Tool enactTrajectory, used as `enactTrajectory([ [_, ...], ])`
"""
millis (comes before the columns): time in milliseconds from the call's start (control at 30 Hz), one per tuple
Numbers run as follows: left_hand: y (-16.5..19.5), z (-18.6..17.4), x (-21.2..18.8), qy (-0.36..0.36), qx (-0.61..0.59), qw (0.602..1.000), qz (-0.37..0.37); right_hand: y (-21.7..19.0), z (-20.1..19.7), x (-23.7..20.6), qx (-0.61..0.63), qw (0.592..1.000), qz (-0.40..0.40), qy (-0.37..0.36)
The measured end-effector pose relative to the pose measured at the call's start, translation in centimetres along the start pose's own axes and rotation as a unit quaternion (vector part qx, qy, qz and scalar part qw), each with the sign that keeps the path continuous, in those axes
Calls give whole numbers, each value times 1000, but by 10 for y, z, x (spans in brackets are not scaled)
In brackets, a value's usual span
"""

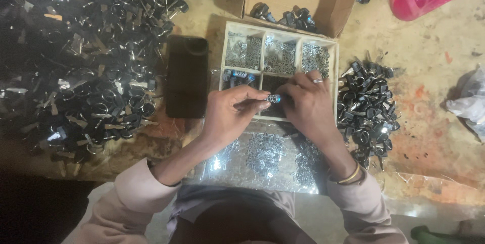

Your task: The person sits at a workbench assembling small components. They pick black housings from a pile, insert a small blue-and-white part into each one by hand, and place the finished assemblies into a compartmentalized box, repeating the cycle one piece at a time.

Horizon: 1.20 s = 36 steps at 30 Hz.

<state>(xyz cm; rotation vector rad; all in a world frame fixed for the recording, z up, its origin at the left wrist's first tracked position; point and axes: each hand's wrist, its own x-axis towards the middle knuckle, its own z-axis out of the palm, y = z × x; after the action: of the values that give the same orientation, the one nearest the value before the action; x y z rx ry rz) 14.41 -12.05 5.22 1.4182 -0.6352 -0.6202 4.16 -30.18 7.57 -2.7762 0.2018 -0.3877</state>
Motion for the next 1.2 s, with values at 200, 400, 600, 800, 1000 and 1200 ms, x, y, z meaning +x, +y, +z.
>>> enactTrajectory([
  [200, 2, 0, 0, 4, 7, 1000, 10, 3, -8, -2, 81, 995, 7, 51],
  [400, 4, -1, 0, 9, 32, 999, 14, 7, -8, -3, 113, 992, 32, 37],
  [600, 4, -1, 0, 11, 51, 999, 15, 3, -5, -6, 351, 934, 64, 1],
  [800, 0, 0, 0, 10, 19, 1000, 18, -2, -11, -6, 313, 948, 55, -20],
  [1000, -3, 0, -1, 12, 53, 998, 42, -8, -20, -2, 269, 963, -9, -21],
  [1200, -6, 0, 3, 8, 54, 998, 33, -8, -34, 0, 63, 997, -21, 42],
])
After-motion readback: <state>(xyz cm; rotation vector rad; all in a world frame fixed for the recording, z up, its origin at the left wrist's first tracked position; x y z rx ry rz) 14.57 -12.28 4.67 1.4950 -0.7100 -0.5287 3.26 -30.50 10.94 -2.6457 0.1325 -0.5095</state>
